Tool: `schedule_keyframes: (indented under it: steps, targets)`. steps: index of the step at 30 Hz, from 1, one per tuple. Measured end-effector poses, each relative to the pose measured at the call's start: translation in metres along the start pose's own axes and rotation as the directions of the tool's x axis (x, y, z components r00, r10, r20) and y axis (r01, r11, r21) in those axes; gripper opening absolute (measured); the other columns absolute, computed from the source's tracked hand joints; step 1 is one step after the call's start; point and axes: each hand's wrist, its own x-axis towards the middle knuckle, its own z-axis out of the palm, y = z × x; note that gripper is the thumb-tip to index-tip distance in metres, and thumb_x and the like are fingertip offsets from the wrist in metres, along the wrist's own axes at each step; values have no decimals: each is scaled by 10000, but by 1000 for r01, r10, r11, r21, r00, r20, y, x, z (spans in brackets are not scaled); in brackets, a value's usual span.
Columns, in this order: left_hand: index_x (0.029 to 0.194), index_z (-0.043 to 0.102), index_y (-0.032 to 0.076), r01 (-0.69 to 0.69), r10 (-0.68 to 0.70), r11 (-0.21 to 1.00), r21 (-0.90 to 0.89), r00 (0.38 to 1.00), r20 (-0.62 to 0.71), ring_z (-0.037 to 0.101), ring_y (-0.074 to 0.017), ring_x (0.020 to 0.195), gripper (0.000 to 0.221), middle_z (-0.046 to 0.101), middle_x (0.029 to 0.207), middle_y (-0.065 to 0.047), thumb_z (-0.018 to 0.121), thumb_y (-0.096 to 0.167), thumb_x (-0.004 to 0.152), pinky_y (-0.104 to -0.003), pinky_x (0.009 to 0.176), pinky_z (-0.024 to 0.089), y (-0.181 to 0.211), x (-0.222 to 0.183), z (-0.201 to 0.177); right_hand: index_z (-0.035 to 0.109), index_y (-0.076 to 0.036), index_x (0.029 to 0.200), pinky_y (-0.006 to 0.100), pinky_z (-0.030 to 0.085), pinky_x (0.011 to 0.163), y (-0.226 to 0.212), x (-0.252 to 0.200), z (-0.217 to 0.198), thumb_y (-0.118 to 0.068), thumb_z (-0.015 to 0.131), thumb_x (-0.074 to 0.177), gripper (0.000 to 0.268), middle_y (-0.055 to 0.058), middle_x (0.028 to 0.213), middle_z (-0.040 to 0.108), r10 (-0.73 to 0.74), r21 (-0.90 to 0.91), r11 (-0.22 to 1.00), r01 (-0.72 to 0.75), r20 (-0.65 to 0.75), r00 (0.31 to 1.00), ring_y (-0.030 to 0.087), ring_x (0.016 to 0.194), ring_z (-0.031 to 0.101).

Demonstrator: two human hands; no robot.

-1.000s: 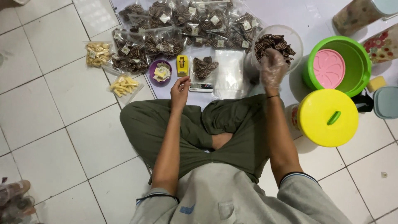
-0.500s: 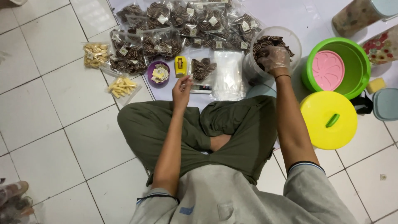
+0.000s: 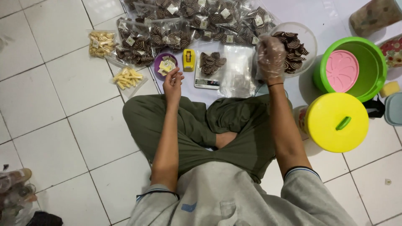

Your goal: Weighing chocolate swirl cookies on a digital scale and placing them into plastic bags for packaging.

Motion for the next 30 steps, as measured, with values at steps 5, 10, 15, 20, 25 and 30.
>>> schedule_keyframes:
  steps: [5, 10, 15, 20, 25, 30]
  targets:
    - [1311, 688, 120, -31, 31, 999, 18, 999, 16, 665, -333, 1166, 324, 662, 1276, -166, 671, 143, 988, -413, 903, 580, 9, -2, 10, 801, -332, 1056, 468, 620, 828, 14, 10, -3, -302, 766, 845, 216, 18, 897, 768, -16, -2, 1000, 16, 5, 1000, 300, 930, 737]
    - [1323, 684, 124, -67, 65, 997, 41, 996, 55, 654, -348, 1191, 339, 652, 1300, -168, 670, 133, 984, -419, 911, 580, 22, 6, 44, 801, -329, 1052, 472, 618, 835, 76, 26, -17, -307, 755, 855, 204, 20, 898, 769, -10, -2, 1000, 10, 1, 1000, 302, 936, 735]
    - [1340, 679, 129, -127, 121, 991, 32, 980, 157, 639, -368, 1224, 361, 638, 1331, -171, 670, 119, 979, -426, 922, 580, 39, 29, 132, 802, -325, 1048, 477, 614, 845, 76, 49, -26, -313, 740, 870, 188, 23, 899, 771, 44, -38, 998, -44, -24, 999, 306, 943, 733]
    - [1430, 617, 198, -353, 280, 922, 158, 891, 357, 537, -423, 1335, 459, 506, 1523, -138, 637, 100, 983, -478, 1038, 516, 56, 50, 214, 767, -365, 1130, 477, 594, 892, 29, 32, -52, -313, 742, 831, 304, 7, 984, 764, 26, 84, 996, -35, 108, 994, 298, 1020, 707]
    - [1449, 608, 166, -307, 218, 934, 183, 896, 388, 445, -454, 1426, 442, 432, 1608, -132, 553, 64, 1023, -543, 1160, 405, 56, 45, 242, 744, -328, 1232, 531, 588, 915, 21, 53, -44, -124, 765, 802, 476, 119, 1038, 758, -48, 145, 989, 18, 209, 977, 380, 1060, 700]
    - [1509, 556, 196, -288, 186, 941, 177, 879, 438, 397, -466, 1459, 463, 386, 1641, -117, 536, 117, 1053, -576, 1193, 350, 44, 48, 239, 764, -258, 1091, 490, 621, 804, 15, 53, -59, -244, 723, 828, 266, 71, 955, 749, -16, 12, 1000, 13, 226, 974, 329, 977, 726]
